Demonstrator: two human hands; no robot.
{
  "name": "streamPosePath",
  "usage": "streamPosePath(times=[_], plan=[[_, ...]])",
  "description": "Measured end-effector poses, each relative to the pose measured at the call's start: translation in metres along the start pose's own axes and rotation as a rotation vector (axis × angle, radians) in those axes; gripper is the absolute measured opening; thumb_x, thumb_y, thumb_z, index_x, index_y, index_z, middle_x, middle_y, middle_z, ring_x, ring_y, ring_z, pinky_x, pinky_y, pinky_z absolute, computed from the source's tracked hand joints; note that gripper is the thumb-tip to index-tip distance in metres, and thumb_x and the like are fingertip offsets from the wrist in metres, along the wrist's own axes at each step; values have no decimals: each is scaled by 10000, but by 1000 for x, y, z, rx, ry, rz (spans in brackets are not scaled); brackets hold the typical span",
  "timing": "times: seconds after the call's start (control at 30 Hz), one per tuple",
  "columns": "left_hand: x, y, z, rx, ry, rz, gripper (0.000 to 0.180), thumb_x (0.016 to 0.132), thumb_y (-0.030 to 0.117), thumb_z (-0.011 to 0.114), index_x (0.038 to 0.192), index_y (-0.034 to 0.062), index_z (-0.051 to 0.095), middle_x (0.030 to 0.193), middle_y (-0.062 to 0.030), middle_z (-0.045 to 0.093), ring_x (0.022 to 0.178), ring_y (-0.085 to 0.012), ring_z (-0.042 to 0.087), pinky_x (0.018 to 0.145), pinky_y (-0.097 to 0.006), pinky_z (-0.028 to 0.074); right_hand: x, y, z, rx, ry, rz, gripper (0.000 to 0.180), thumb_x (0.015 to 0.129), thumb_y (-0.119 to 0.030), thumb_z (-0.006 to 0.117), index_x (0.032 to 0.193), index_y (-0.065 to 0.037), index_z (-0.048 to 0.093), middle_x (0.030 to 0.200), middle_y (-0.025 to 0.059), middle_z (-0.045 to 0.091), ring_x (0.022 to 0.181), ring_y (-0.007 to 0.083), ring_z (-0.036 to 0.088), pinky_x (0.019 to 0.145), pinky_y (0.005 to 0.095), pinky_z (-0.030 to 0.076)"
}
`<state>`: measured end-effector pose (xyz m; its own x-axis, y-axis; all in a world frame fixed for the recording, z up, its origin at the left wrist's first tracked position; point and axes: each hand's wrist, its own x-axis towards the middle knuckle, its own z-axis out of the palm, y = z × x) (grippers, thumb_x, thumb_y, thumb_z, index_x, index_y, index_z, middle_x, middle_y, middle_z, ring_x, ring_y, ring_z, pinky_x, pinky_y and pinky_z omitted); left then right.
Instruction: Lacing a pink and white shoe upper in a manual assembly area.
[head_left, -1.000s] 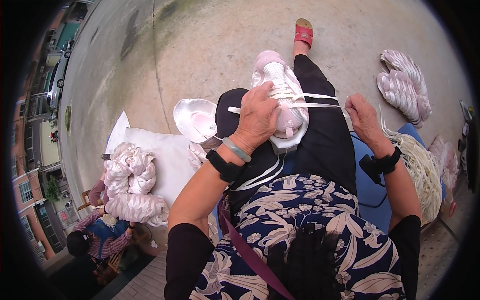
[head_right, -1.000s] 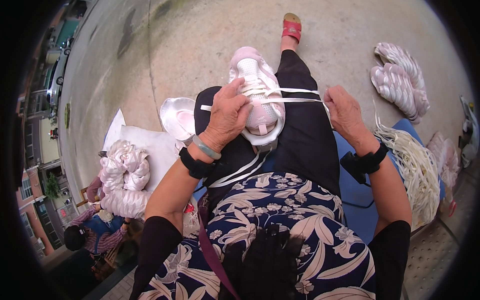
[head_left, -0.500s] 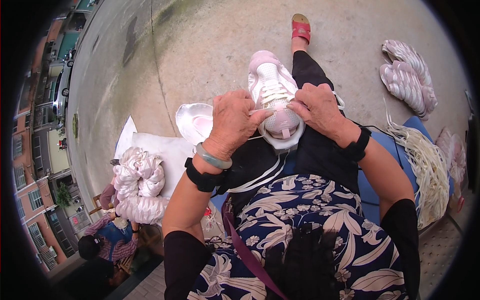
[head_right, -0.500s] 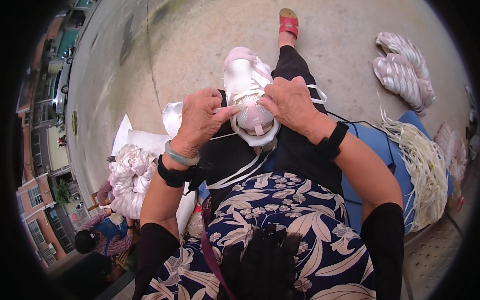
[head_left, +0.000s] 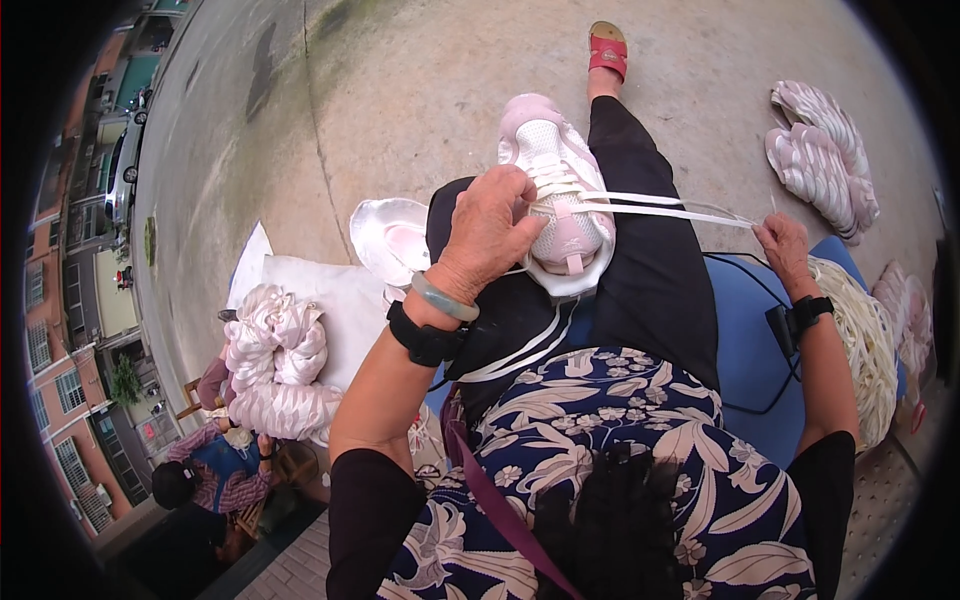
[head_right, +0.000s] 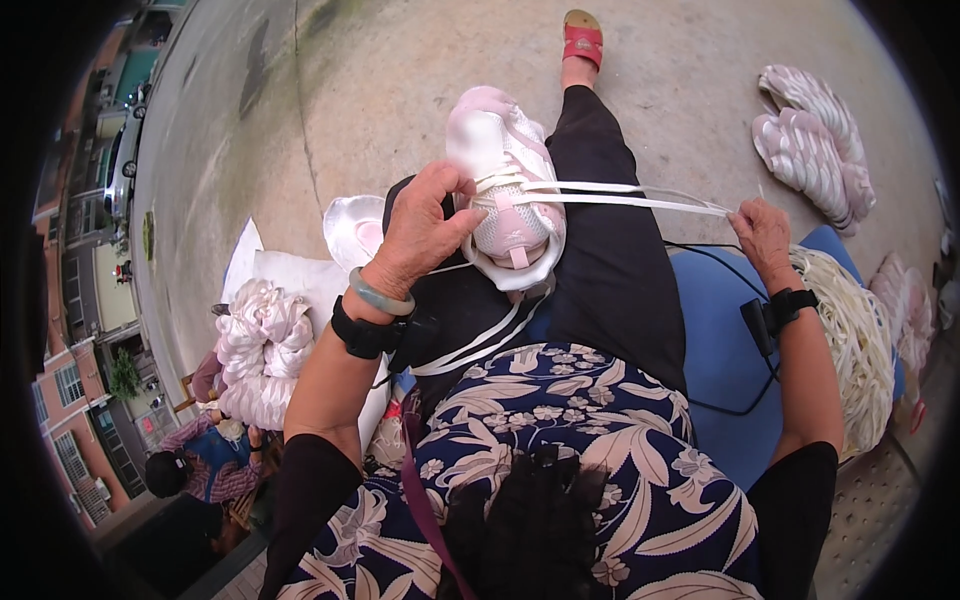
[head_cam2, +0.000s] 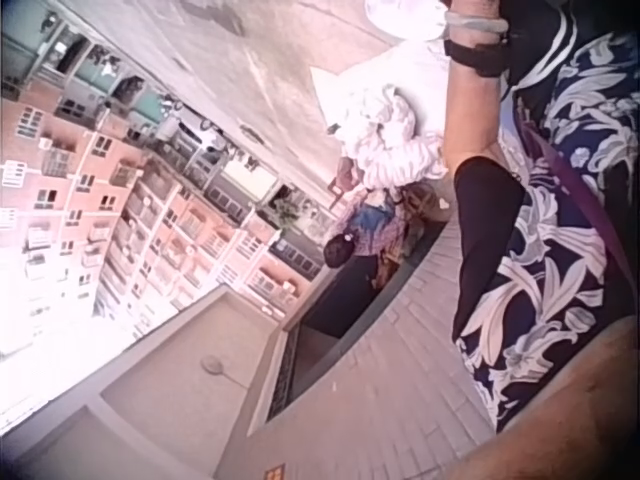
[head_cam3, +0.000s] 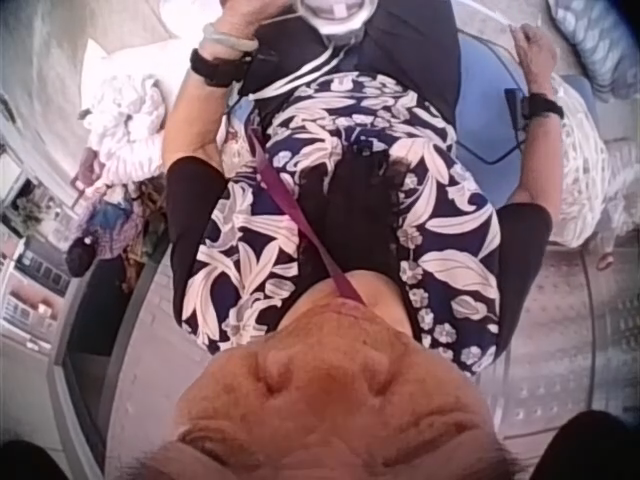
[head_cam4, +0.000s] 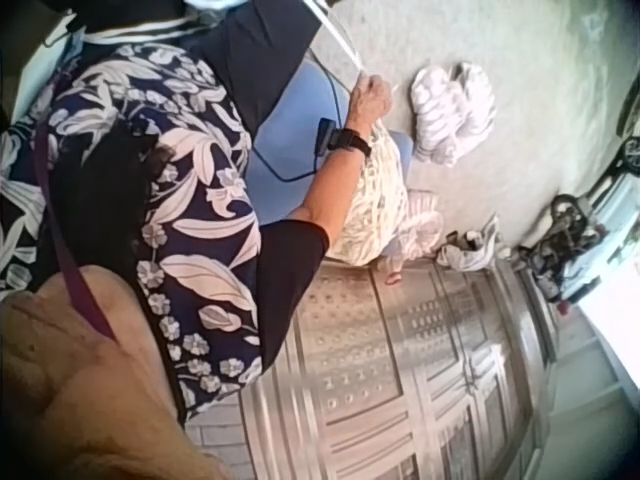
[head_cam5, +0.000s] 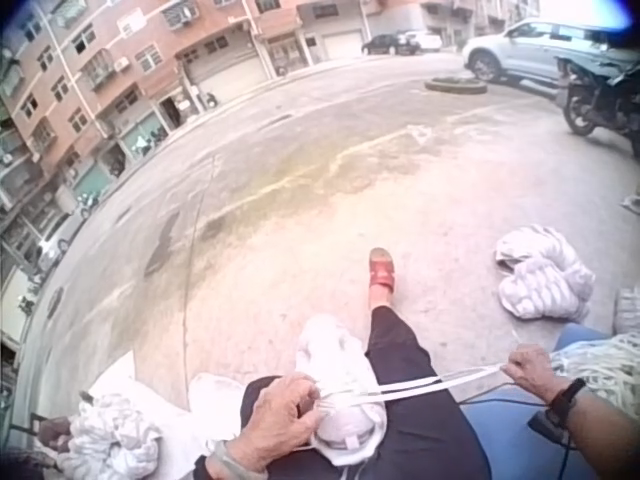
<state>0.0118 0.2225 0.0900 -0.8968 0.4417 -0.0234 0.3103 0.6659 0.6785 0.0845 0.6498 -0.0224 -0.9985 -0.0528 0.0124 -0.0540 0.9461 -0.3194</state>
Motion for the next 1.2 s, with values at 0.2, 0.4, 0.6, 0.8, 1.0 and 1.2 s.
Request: streamPosePath(times=[0.2,0.4,0.6,0.8,1.0,1.2], plan=[[-11,-6,11,-165,100,-171,128,733,54,662,814,18,569,771,-36,547,656,-116,514,609,-243,442,35,-28,3,342,78,70,201,842,-227,578,852,-30,616,786,148,591,727,289,579,661,349,450],[-17,1,19,-160,184,-144,137,708,58,668,780,16,559,715,-87,525,572,-182,513,561,-296,437,95,-126,-29,911,214,-28,245,930,-146,480,1121,-58,605,770,5,570,686,74,494,626,210,433],[-20,3,22,-130,189,-131,143,710,40,643,821,19,555,734,-89,526,616,-216,526,579,-318,437,88,-203,-39,958,78,-151,187,896,-91,497,1043,-21,588,703,17,584,573,76,500,563,219,442],[3,39,30,401,129,430,257,670,111,664,909,73,578,874,-62,557,737,-246,525,628,-345,419,102,-171,-54,1120,-24,-50,139,909,-124,510,970,-22,582,688,14,576,538,35,474,494,180,404],[24,50,65,667,-8,537,353,718,181,633,1032,40,550,738,-49,510,744,-204,485,651,-341,359,117,-134,-75,1064,-27,30,141,912,-146,516,973,-34,577,671,-7,553,520,23,409,473,173,355],[25,57,89,720,-85,578,279,796,98,506,1064,20,523,650,-44,485,711,-191,484,660,-341,350,148,-68,-99,964,128,111,155,918,-179,522,964,-47,588,660,-32,522,560,18,405,503,160,338]])
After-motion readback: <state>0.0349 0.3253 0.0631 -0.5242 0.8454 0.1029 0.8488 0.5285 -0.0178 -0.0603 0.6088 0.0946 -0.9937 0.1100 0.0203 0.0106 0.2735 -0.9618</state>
